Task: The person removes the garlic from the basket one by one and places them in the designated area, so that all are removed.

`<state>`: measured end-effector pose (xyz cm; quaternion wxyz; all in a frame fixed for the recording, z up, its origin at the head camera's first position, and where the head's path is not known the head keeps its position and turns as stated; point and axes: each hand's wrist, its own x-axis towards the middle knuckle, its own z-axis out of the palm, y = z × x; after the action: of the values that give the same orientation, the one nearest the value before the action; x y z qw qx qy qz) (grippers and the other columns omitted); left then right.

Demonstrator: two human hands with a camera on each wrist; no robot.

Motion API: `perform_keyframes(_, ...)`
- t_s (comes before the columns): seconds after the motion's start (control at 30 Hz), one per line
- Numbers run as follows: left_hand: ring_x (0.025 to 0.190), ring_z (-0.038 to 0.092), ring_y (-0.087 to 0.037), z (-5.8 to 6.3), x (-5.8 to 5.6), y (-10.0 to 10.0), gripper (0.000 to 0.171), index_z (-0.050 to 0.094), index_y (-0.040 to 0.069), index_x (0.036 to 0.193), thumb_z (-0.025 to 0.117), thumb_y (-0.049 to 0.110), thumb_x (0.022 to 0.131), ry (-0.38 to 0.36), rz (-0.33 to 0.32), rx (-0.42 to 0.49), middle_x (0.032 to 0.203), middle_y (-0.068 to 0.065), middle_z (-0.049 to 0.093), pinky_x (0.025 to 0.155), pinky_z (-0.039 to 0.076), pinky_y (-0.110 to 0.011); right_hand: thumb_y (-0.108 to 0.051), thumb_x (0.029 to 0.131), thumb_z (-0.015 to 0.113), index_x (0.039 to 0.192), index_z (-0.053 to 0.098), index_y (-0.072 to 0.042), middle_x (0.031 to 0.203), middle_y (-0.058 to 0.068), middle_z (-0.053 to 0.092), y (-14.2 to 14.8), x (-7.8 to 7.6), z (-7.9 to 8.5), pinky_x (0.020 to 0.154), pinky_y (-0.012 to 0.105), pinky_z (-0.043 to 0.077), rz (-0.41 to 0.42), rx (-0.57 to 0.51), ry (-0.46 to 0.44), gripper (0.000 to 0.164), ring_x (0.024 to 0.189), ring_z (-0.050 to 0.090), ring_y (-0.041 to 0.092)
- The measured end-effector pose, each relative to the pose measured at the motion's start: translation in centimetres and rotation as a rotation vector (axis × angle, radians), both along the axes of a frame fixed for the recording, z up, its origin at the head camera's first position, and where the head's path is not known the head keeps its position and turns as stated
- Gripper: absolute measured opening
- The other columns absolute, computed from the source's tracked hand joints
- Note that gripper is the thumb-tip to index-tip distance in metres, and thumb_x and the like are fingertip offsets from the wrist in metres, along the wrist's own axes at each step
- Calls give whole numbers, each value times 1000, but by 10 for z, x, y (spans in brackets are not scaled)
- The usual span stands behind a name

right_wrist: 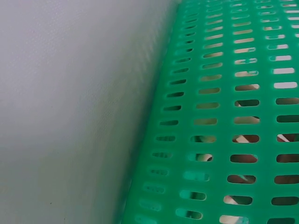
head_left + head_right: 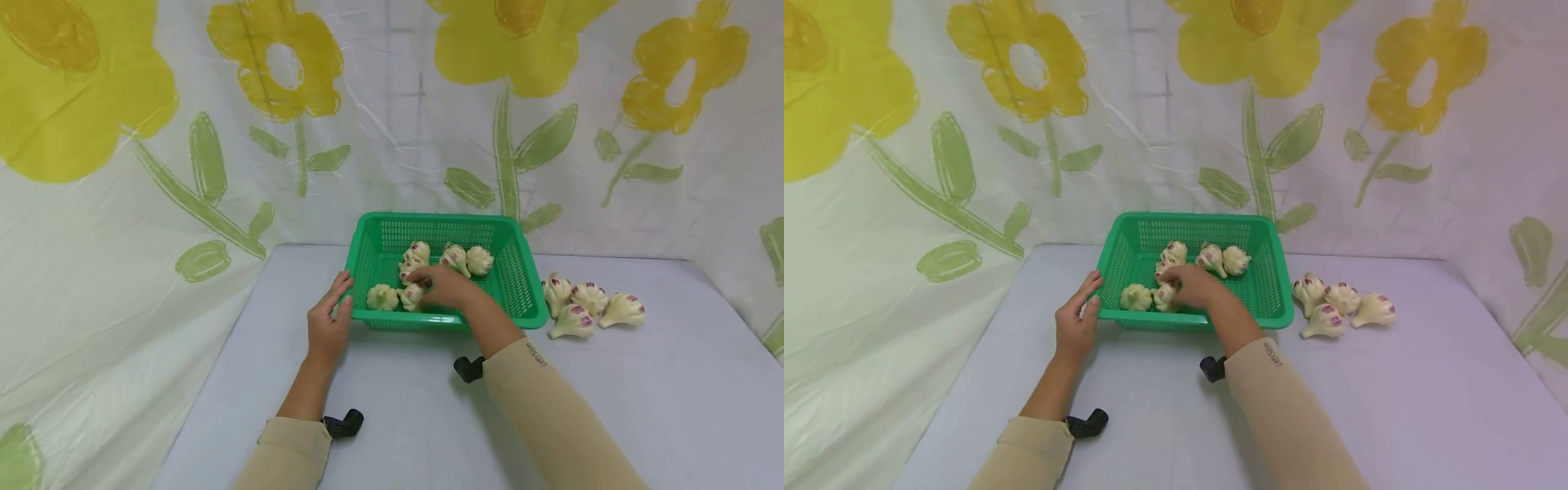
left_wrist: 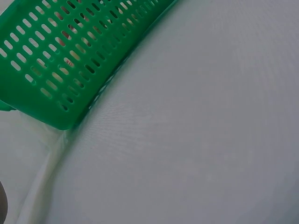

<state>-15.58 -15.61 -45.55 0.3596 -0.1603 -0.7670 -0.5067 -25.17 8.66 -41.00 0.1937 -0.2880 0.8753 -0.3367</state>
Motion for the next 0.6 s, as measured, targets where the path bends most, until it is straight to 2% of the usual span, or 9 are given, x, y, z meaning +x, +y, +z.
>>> perform_keyframes(0.07,127,51,-48,6,4,2,31,62,-16,119,53,-9,91,-1,-9,2,129,-33,58,110,39,-21,-11,87,73,138,57,-6,141,12,56,0,0,-1,96,44,51,18,12,17,54,125,55,33)
perform_keyframes(0.23,126,52,-48,6,4,1,30,62,-16,119,54,-10,90,9,-8,-1,128,-32,59,110,40,-23,-12,86,74,135,60,-8,138,12,59,-1,1,-1,91,41,53,48,42,34,51,117,59,29)
perform_keyframes(0.43,124,53,-49,4,2,0,31,62,-16,118,55,-11,89,39,-8,-4,127,-32,60,109,41,-23,-12,86,75,137,58,-9,143,13,55,-3,2,1,94,43,53,31,90,14,53,126,55,32)
perform_keyframes(0.6,125,52,-49,5,3,0,30,63,-15,119,55,-10,90,23,-6,-4,128,-31,60,109,40,-22,-16,87,74,138,57,-9,144,13,54,-5,2,2,99,44,50,18,148,19,54,129,53,31)
